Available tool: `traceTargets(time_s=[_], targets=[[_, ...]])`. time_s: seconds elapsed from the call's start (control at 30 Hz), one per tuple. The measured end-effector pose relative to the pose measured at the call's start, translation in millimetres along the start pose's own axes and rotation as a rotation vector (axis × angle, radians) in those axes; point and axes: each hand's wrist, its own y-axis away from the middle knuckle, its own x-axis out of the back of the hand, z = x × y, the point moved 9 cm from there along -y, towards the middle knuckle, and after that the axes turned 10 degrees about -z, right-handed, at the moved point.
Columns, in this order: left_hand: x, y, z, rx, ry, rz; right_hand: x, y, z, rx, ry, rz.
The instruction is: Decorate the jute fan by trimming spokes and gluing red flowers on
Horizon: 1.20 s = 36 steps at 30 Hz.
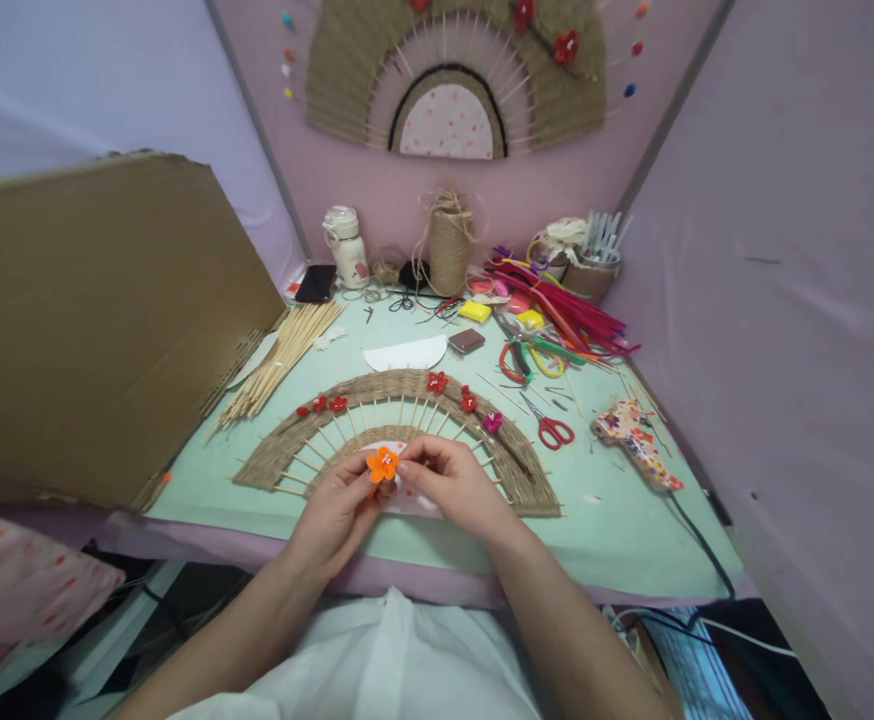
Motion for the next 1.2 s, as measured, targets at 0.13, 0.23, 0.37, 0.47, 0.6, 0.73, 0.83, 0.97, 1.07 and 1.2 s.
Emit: traceTargets(time_s=[0.13,0.23,0.37,0.47,0.6,0.73,0.83,0.97,1.07,1.2], targets=[[-2.9,2.2,-4.0,0.021,0.045,-0.002,-1.5,-2.2,11.8,-0.052,-0.168,0.003],[-3.8,3.1,-6.9,0.024,0.053,-0.001,-0.7,-2.7,13.4,-0.044,-0.179,0.025],[-1.5,2.9,-4.4,-0.014,0.042,0.01,5.3,-0.3,6.9,0.013,-0.059,0.093],[2.8,2.6,-0.2,-0.061,0.017,0.036,7.4,2.3,5.1,0.026,0.036,0.117],[6.2,2.2,1.7,-0.084,0.003,0.065,4.1,4.2,6.9,0.047,0.073,0.108],[7.4,1.8,2.2,-0.077,0.029,0.09,6.1,7.9,1.6,0.111,0.139,0.19],[7.3,1.6,2.0,-0.052,0.073,0.105,9.7,12.3,-10.0,0.176,0.214,0.265],[3.0,0.7,4.0,-0.029,0.074,0.084,11.4,16.1,-24.7,0.231,0.283,0.297],[-0.1,-2.3,4.2,-0.013,0.089,0.059,11.5,16.4,-29.0,0.25,0.298,0.299],[-3.3,-10.0,-3.6,0.07,0.19,0.036,11.6,14.7,-26.3,0.249,0.294,0.307]])
